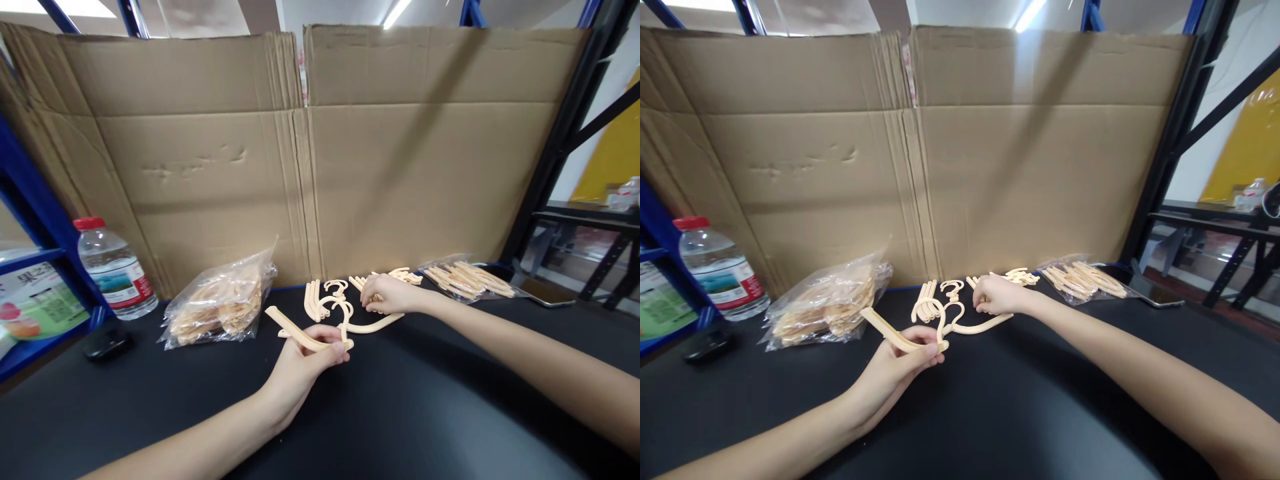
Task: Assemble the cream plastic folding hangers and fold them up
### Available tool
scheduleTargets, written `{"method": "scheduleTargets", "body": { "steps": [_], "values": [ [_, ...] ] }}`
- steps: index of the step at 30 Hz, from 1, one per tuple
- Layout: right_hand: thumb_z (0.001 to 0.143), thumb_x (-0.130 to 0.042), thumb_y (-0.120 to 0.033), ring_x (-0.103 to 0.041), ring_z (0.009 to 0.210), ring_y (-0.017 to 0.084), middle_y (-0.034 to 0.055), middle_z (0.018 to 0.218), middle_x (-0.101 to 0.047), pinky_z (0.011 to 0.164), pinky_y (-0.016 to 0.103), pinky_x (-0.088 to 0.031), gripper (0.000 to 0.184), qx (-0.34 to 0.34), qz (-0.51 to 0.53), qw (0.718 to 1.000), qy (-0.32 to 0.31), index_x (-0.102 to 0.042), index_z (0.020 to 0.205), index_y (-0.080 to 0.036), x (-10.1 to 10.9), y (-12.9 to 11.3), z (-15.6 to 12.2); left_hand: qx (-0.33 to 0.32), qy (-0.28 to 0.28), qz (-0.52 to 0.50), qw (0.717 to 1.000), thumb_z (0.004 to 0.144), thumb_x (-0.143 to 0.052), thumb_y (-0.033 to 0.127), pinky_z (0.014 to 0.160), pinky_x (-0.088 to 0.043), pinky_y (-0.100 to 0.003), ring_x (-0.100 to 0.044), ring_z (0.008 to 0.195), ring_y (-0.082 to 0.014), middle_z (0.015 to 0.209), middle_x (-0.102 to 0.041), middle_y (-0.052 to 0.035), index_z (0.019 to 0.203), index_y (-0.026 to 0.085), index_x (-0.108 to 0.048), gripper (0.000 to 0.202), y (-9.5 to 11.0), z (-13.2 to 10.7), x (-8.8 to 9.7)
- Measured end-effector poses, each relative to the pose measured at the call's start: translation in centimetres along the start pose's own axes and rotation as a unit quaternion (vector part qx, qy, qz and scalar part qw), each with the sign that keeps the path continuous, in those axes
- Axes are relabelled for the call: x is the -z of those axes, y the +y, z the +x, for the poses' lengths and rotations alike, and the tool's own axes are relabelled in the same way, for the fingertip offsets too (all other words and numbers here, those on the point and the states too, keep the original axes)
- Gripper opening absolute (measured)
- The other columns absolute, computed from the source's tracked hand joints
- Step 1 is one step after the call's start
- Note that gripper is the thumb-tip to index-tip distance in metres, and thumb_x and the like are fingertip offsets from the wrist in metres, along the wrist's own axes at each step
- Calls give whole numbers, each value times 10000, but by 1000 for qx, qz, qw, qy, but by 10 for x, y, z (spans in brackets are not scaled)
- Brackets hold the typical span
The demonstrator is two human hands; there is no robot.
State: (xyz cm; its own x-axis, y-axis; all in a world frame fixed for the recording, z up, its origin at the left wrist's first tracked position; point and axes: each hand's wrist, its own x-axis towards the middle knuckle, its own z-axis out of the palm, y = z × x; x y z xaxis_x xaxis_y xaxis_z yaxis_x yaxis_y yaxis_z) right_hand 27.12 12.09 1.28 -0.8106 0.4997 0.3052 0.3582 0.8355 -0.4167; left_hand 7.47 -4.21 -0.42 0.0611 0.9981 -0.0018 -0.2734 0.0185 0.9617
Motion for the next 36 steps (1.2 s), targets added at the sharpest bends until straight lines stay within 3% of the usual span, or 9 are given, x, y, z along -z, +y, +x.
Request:
{"method": "scheduleTargets", "body": {
  "steps": [3,8,14,18,21,24,29,33,36],
  "values": [
    [756,-614,-188,-648,657,179,47,709,-703,645,297,-506,113,-37,58,996,54,-723,768,-160,4,0,-2,4,3,1,1000,628,-840,234,695,-489,-217,-617,697,-114,750,-654,-20,782,113,-691,246,0,0,0],
    [925,-434,-407,-682,674,172,121,843,-700,644,313,-572,393,-93,181,962,184,-653,1008,-91,9,-17,-22,20,15,-10,1000,595,-860,244,685,-500,-228,-629,659,-114,733,-663,-22,778,103,-695,284,1,-1,0],
    [745,-746,-393,-662,790,186,120,1049,-679,783,351,-568,309,-155,411,843,310,-722,928,-145,-12,-59,-60,13,5,-8,1000,621,-846,221,736,-509,-242,-630,701,-117,770,-676,-28,788,111,-692,252,-2,1,2],
    [656,-825,-322,-633,809,162,110,1131,-649,808,318,-557,264,-205,512,780,298,-750,842,-150,-27,-68,-64,-11,-4,17,1000,643,-828,192,708,-494,-219,-618,678,-104,758,-684,-26,778,112,-688,210,-4,2,3],
    [639,-839,-239,-639,801,154,85,962,-684,830,302,-561,259,-248,589,725,254,-740,860,-150,-37,-65,-64,-23,-16,32,999,645,-822,184,683,-482,-204,-605,653,-92,746,-687,-19,753,114,-685,188,-4,1,2],
    [651,-826,-184,-649,824,147,38,863,-668,841,281,-563,331,-249,633,695,233,-705,959,-186,-45,-64,-67,-21,-24,45,998,648,-817,187,689,-482,-205,-608,653,-92,752,-691,-19,739,121,-681,176,-4,1,2],
    [671,-811,-220,-645,860,154,26,876,-637,917,321,-521,294,-213,650,702,197,-671,927,-175,-49,-75,-67,-30,-34,77,996,657,-804,194,706,-497,-233,-629,680,-116,775,-687,-12,740,143,-673,163,-4,0,1],
    [714,-780,-246,-623,917,166,38,910,-650,922,319,-474,222,-186,604,757,165,-653,877,-167,-52,-85,-66,-32,-44,109,993,637,-808,221,633,-490,-237,-611,636,-130,711,-673,-9,713,150,-671,172,-4,-1,-3],
    [725,-771,-258,-612,856,144,28,862,-665,815,266,-476,204,-166,566,792,156,-645,860,-171,-56,-86,-66,-33,-47,134,989,634,-806,224,630,-479,-235,-604,632,-133,696,-678,-11,698,153,-689,151,-4,-1,-5]
  ]
}}
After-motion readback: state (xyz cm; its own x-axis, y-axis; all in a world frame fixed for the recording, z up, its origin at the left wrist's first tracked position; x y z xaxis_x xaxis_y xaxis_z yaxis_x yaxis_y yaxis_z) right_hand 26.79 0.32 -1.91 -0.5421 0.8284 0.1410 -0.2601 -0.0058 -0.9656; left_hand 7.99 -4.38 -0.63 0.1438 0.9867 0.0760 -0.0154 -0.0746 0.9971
